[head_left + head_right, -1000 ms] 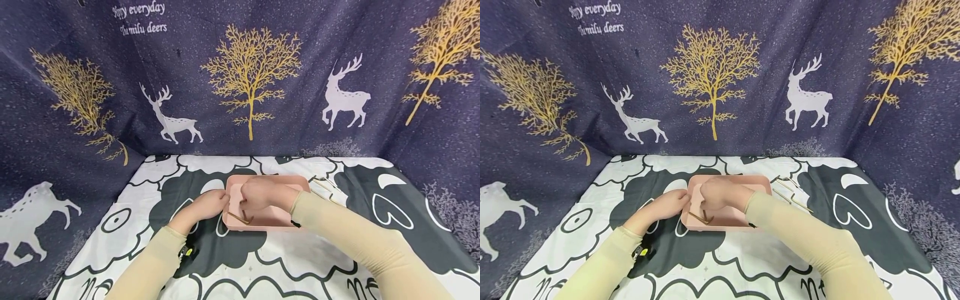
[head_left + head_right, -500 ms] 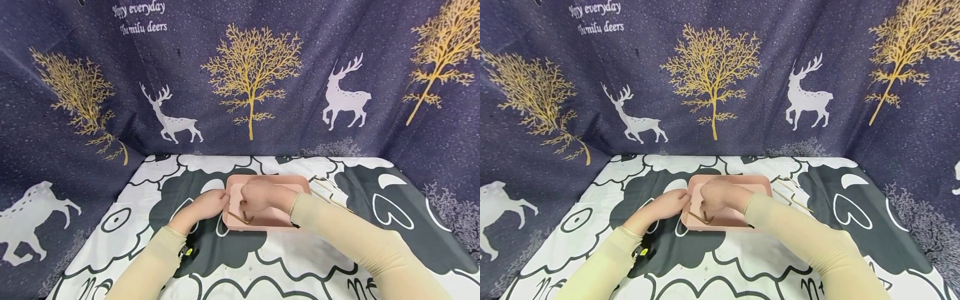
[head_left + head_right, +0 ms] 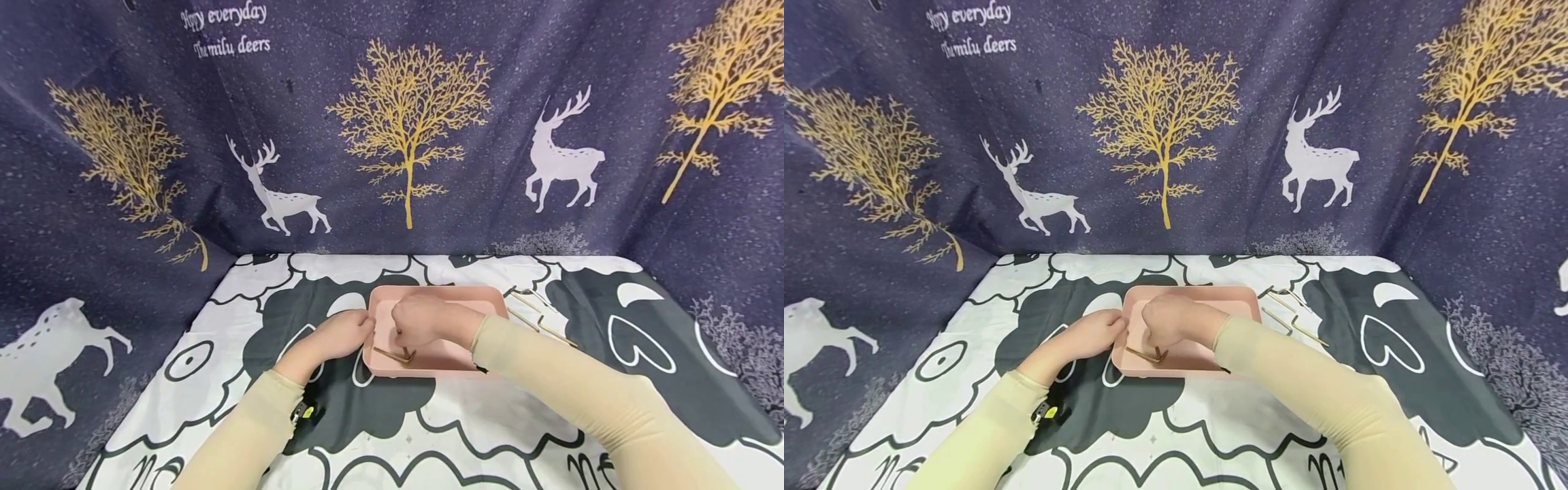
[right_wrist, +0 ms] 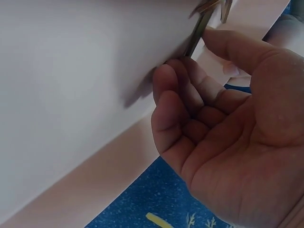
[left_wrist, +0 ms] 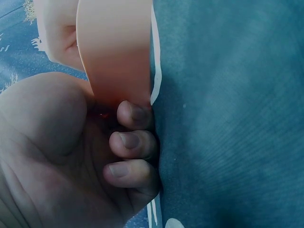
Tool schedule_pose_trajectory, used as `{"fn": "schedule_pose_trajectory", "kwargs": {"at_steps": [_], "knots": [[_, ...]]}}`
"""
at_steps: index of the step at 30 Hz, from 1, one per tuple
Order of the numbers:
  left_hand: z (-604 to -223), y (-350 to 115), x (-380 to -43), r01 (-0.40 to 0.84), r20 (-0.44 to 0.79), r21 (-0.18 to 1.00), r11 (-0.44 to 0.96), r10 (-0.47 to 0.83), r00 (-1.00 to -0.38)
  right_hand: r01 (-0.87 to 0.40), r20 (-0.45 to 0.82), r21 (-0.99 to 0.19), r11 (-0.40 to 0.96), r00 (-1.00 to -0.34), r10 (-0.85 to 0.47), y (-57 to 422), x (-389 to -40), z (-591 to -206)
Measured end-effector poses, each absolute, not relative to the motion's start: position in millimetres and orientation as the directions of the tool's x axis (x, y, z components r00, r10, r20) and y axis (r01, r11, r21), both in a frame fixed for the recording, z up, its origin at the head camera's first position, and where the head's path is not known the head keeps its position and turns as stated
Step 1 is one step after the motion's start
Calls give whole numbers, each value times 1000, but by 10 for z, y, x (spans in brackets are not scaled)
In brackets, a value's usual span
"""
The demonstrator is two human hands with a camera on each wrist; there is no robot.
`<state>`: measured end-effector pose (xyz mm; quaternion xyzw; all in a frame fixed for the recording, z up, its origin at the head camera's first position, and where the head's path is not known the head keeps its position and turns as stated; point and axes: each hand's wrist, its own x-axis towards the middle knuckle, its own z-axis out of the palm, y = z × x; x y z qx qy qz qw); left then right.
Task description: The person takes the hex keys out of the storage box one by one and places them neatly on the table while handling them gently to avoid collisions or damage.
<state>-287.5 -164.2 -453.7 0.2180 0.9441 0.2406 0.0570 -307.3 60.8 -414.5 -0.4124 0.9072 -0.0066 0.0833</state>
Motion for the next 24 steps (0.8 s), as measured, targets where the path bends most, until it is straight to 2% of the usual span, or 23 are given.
{"fn": "schedule_pose_trajectory", "kwargs": {"at_steps": [7, 12, 18, 19, 24], "knots": [[-4411, -1582, -2791, 333, -37, 474, 815, 396, -917, -789, -140, -81, 609, -596, -791, 612, -3062, -4106], [-4393, -1582, -2785, 329, -43, 477, 815, 396, -917, -838, -82, -40, 544, -540, -838, 665, -3232, -4356], [-4706, -1669, -3006, 381, -9, 454, 806, 431, -902, -833, -102, -32, 553, -548, -830, 634, -3112, -4195], [-4735, -1675, -3028, 380, -10, 456, 805, 431, -902, -825, -121, -36, 565, -557, -821, 615, -3032, -4069], [-4571, -1649, -2924, 369, -19, 486, 793, 431, -902, -809, -139, -30, 587, -579, -804, 593, -2975, -3998]]}}
